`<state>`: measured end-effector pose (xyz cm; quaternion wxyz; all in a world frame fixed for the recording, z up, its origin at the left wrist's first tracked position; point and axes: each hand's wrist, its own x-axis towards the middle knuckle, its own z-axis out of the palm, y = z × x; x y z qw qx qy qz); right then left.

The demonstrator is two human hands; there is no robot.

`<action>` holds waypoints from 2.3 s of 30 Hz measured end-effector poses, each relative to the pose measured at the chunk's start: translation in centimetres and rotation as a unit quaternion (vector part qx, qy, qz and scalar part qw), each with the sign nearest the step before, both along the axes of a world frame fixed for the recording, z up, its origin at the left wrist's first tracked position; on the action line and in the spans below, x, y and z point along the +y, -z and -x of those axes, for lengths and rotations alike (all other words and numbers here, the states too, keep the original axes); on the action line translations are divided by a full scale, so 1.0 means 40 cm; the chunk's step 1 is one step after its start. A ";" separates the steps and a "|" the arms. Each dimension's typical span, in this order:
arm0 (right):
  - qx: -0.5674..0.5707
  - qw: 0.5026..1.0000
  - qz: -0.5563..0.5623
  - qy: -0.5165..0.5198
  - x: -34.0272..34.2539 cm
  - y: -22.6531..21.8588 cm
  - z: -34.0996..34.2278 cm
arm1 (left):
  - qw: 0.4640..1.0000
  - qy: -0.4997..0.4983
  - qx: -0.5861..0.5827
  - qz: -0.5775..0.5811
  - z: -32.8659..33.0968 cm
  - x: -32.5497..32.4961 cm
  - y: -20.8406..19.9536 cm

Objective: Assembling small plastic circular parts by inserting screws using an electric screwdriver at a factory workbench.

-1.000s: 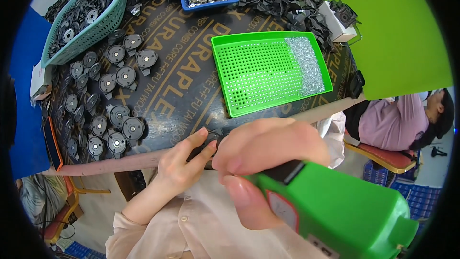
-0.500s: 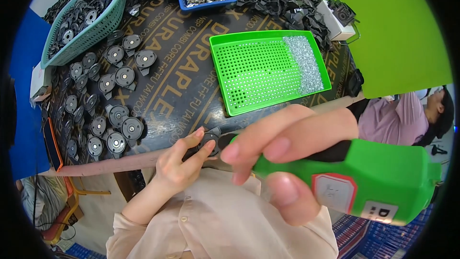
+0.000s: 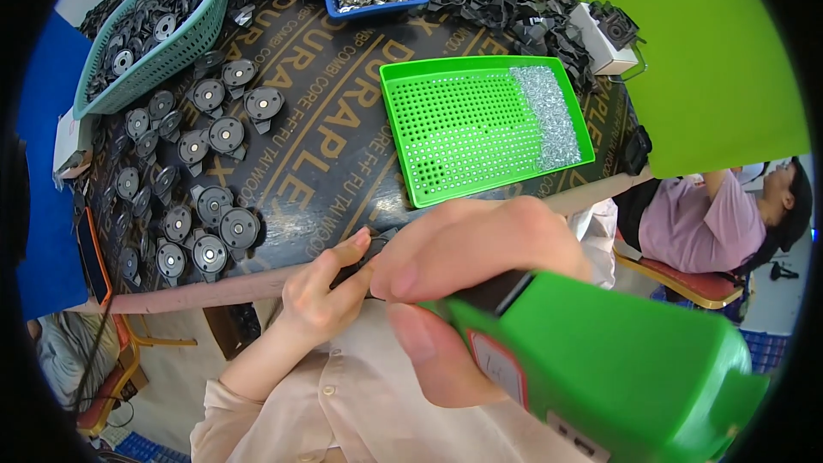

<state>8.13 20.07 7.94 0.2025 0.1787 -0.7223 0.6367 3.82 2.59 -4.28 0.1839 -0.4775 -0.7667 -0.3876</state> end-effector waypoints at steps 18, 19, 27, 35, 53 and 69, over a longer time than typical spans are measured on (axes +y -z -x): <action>0.074 0.982 0.077 0.153 0.102 0.036 0.055 | 0.996 0.029 -0.081 0.016 -0.001 -0.005 -0.010; 0.074 0.982 0.077 0.154 0.101 0.038 0.056 | 0.996 0.034 -0.079 0.005 0.004 -0.006 -0.006; 0.061 0.979 0.073 0.182 0.079 0.036 0.056 | 0.998 0.031 -0.063 -0.001 0.001 -0.008 0.015; 0.159 0.986 0.051 0.015 0.075 -0.062 -0.023 | 0.997 0.017 -0.065 -0.025 -0.002 0.003 0.006; 0.021 0.997 0.059 -0.053 -0.020 -0.014 -0.006 | 1.000 0.008 -0.009 0.012 0.004 0.004 -0.005; 0.086 0.975 0.134 0.158 0.089 0.021 0.059 | 1.000 0.003 -0.024 0.004 0.000 0.002 0.013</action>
